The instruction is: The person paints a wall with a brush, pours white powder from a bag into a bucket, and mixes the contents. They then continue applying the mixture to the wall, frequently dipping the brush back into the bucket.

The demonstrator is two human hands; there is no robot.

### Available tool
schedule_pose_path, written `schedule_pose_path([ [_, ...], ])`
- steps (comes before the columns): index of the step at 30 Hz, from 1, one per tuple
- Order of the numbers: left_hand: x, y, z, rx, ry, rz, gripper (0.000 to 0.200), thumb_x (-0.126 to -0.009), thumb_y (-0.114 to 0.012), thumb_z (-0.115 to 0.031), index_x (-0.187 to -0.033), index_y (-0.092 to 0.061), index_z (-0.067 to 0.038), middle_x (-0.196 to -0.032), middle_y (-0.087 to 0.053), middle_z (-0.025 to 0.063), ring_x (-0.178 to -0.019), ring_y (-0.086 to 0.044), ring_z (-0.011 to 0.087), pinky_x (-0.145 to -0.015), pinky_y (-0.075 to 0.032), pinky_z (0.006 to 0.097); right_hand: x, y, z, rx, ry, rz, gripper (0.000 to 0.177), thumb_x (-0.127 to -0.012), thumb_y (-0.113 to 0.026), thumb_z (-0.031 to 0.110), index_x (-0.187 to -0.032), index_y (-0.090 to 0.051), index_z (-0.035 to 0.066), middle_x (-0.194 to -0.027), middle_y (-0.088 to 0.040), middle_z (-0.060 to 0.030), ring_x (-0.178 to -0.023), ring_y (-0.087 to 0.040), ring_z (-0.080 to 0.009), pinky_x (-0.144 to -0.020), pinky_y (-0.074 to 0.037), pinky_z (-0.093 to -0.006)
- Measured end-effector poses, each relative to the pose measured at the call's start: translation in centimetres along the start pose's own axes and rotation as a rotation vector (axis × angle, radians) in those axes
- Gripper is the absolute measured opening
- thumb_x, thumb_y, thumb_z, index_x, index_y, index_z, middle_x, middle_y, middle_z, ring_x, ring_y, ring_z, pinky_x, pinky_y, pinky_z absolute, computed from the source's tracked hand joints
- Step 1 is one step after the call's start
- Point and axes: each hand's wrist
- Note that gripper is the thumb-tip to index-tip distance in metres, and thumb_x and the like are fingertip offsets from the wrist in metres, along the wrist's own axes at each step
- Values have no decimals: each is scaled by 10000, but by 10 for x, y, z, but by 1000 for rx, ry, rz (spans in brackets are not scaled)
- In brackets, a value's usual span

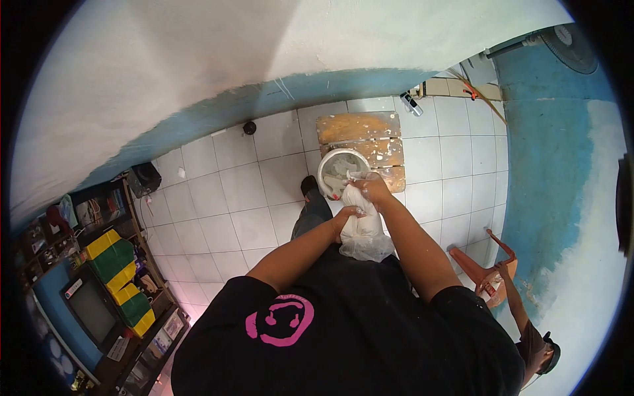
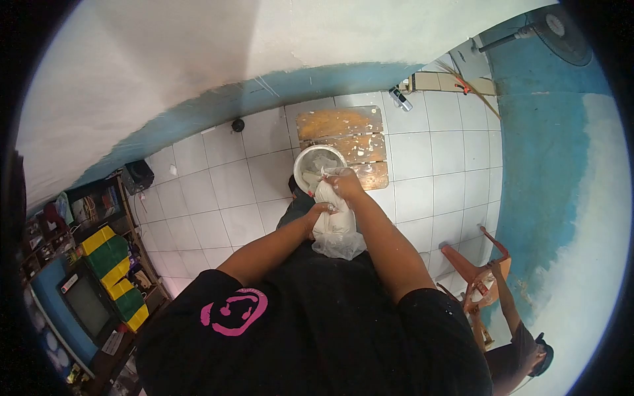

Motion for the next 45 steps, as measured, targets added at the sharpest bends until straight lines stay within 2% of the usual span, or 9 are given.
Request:
schedule_pose_path([
  [11,-14,23,-2,-7,-73,-55,318,-750,-558,-261,-970,-609,-37,-831,-655,124,-730,-655,264,-722,-538,412,-22,6,-10,140,17,-137,168,-733,-685,45,-837,-645,-80,-749,-648,-125,-637,-593,-183,-569,-456,-319],
  [14,-25,43,0,126,-121,162,266,-780,-544,-158,-981,-591,9,-889,-646,148,-769,-656,273,-728,-546,420,-35,11,-21,235,68,-132,196,-712,-714,79,-805,-643,-78,-716,-650,-154,-610,-593,-192,-559,-444,-332],
  [23,-44,72,6,161,-183,270,287,-762,-557,-153,-981,-579,31,-892,-639,156,-790,-649,284,-761,-537,431,-33,10,-16,458,92,-179,250,-716,-741,170,-757,-649,-59,-719,-661,-159,-642,-626,-240,-585,-460,-348],
  [25,-41,66,6,168,-179,259,286,-763,-553,-154,-978,-577,33,-888,-637,155,-786,-648,282,-764,-536,429,-64,31,-57,598,336,-127,263,-716,-744,184,-759,-647,-57,-724,-659,-167,-658,-633,-246,-597,-468,-349],
  [27,-38,61,6,167,-182,237,286,-764,-547,-155,-977,-575,34,-880,-635,153,-779,-647,280,-765,-535,426,-66,33,-60,599,344,-147,270,-718,-744,192,-763,-646,-55,-729,-658,-170,-670,-639,-250,-605,-474,-351],
  [29,-40,62,7,160,-188,218,287,-763,-545,-157,-977,-574,32,-873,-634,150,-774,-647,279,-764,-535,424,-36,13,-23,461,116,-236,270,-722,-742,195,-771,-646,-53,-734,-659,-170,-679,-643,-253,-610,-478,-352],
  [32,-47,70,10,112,-188,167,275,-761,-548,-170,-959,-573,19,-852,-630,136,-756,-643,269,-750,-535,416,-34,12,-17,563,52,-223,277,-710,-753,188,-796,-647,-54,-765,-664,-180,-690,-643,-268,-614,-479,-359],
  [35,-36,46,6,-85,-197,-18,212,-773,-540,-230,-862,-581,-43,-770,-612,85,-686,-625,235,-681,-533,384,-31,13,-17,510,62,-237,292,-701,-760,174,-827,-647,-64,-782,-663,-196,-696,-644,-282,-617,-480,-364],
  [45,-42,51,11,-34,-179,11,213,-783,-530,-194,-893,-588,-21,-791,-621,101,-692,-634,238,-694,-534,386,-12,10,0,601,19,-302,293,-691,-766,171,-811,-652,-70,-789,-660,-220,-708,-655,-302,-632,-485,-377],
])
Point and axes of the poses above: each hand's wrist, its own x-axis away from the middle knuckle, its own y-axis out of the back of the hand, z = x × y
